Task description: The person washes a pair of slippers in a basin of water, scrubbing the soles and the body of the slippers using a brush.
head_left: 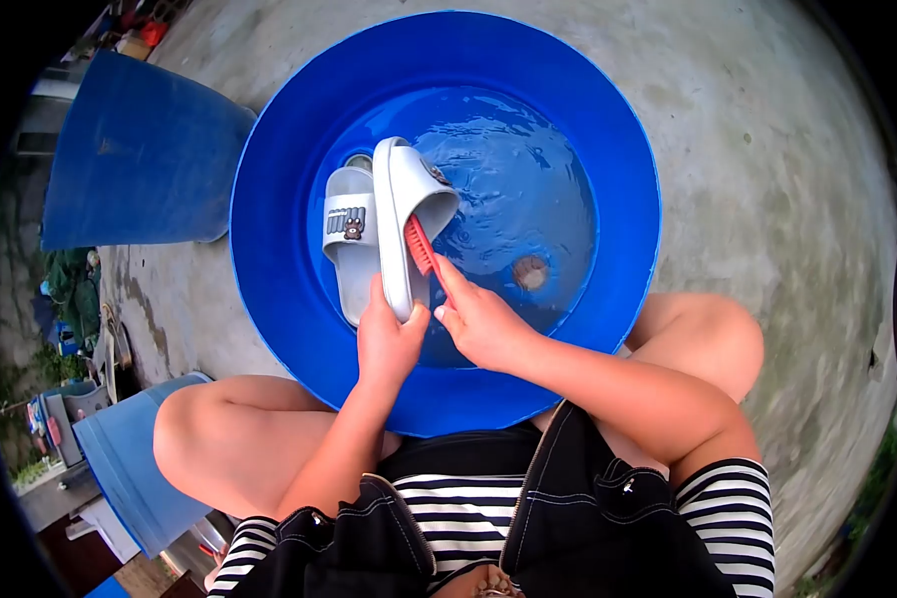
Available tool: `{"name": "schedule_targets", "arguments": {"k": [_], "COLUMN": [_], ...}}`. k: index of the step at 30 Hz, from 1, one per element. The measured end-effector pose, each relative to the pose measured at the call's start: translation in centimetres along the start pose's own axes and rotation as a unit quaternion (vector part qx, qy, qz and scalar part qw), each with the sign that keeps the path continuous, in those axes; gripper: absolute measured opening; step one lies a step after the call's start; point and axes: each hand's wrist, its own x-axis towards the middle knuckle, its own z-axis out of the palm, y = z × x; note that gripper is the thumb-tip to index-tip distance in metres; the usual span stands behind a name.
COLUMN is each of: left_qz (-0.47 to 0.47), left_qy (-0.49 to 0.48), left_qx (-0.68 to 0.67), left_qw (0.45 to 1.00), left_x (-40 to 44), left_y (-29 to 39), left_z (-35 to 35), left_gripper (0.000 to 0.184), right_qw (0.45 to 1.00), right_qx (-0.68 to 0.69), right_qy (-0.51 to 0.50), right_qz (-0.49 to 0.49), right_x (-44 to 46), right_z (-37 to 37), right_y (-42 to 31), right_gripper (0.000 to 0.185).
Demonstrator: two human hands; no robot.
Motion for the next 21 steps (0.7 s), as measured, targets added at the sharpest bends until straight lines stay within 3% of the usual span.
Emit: {"name": "schedule_targets", "arguments": {"k": [4, 6, 8, 9, 10, 13, 15, 16, 18, 20, 21], "left_qz": [-0.049, -0.033, -0.053, -0.046, -0.02, -0.065, -0.047, -0.039, -0.029, -0.047, -0.058], "left_qy": [-0.143, -0.117, -0.074, -0.047, 0.003, -0.03, -0.077, -0.097, -0.111, -0.066, -0.031], "left_qx": [-0.007, -0.031, -0.029, -0.059, -0.07, -0.046, 0.008, -0.002, -0.022, 0.007, -0.025], "left_qw": [0.988, 0.992, 0.995, 0.996, 0.997, 0.996, 0.996, 0.994, 0.993, 0.997, 0.998], "left_x": [-1.3, -1.2, -0.6, 0.0, 0.2, -0.2, -1.1, -1.8, -1.8, -0.9, -0.3], "left_y": [1.9, 1.6, 1.4, -0.1, -0.4, 0.9, 1.1, 2.2, 2.3, 1.9, 1.9], "left_z": [0.2, 0.5, -0.1, 0.0, 0.0, -0.5, 0.3, 0.5, 0.8, -0.1, -0.5], "left_gripper": [0.048, 0.046, 0.046, 0.044, 0.041, 0.044, 0.041, 0.043, 0.043, 0.043, 0.042], "right_qw": [0.959, 0.962, 0.978, 0.991, 0.988, 0.976, 0.977, 0.955, 0.953, 0.977, 0.971], "right_qx": [0.103, 0.061, 0.057, -0.019, -0.002, 0.055, 0.074, 0.061, 0.072, 0.057, 0.07], "right_qy": [0.038, 0.02, -0.034, -0.056, -0.092, -0.126, -0.04, 0.005, 0.013, -0.014, -0.082], "right_qz": [0.262, 0.265, 0.199, 0.119, 0.124, 0.171, 0.195, 0.29, 0.294, 0.204, 0.212], "right_x": [4.5, 4.1, 1.8, 0.8, 0.2, 0.2, 2.9, 4.5, 4.9, 2.7, 1.5], "right_z": [-5.4, -5.6, -3.8, -1.7, -1.4, -2.3, -4.1, -5.1, -5.5, -4.0, -3.3], "right_y": [1.0, 0.3, -2.4, -1.4, -2.3, -3.5, -0.3, 0.8, 1.7, -0.9, -2.7], "right_gripper": [0.064, 0.065, 0.067, 0.071, 0.072, 0.067, 0.057, 0.055, 0.057, 0.062, 0.068]}}
